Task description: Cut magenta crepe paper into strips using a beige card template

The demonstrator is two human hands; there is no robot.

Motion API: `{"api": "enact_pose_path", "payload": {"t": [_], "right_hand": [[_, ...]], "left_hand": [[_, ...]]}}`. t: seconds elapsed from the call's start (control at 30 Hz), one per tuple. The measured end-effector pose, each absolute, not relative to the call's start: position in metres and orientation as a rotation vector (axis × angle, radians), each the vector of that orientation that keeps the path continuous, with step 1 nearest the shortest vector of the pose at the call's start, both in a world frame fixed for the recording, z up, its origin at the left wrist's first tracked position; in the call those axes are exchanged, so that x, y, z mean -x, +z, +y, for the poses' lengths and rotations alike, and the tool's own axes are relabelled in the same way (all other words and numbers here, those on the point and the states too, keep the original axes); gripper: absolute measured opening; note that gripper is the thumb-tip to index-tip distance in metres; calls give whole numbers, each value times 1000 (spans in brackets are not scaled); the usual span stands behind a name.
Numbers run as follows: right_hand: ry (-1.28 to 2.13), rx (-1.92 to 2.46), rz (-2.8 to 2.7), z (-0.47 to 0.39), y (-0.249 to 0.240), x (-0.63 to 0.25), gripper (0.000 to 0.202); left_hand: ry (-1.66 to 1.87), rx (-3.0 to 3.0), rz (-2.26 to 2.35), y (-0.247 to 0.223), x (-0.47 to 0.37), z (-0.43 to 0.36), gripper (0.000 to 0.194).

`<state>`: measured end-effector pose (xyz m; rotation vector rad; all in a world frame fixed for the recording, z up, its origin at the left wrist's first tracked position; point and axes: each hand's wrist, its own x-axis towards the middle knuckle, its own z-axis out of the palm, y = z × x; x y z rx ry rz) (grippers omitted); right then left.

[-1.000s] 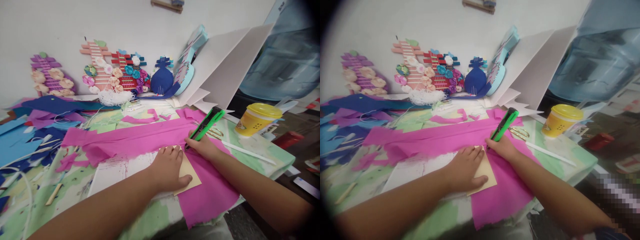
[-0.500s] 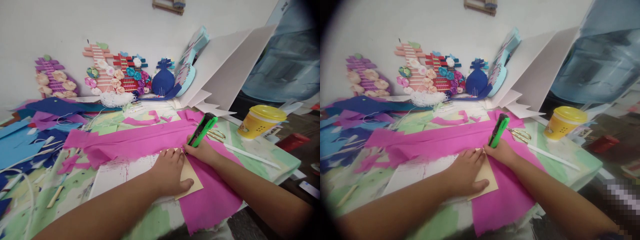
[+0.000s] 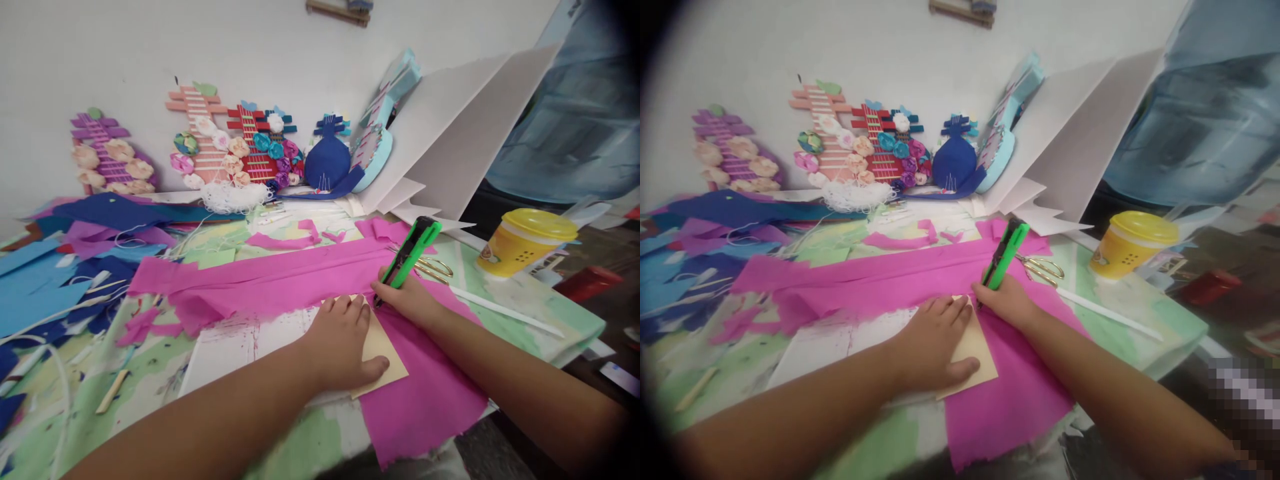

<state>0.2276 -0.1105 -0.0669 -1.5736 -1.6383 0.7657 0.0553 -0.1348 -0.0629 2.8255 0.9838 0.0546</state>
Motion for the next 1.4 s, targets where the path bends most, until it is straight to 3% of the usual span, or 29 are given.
{"api": "enact_pose_path", "payload": {"t": [0.6,1.0,1.4], "right_hand": [[803,1560,-1510,-112,-66,-228,24],[691,1577,-1770,-117,-70,-225,24],[855,1568,-1589,-113,-63,-229,24]], "left_hand": [[81,-2858,984,-66,-54,-134,76],[99,-2865,965,-64,-54,-134,75],[23,-2844,978,-61,-55,-134,75]]}}
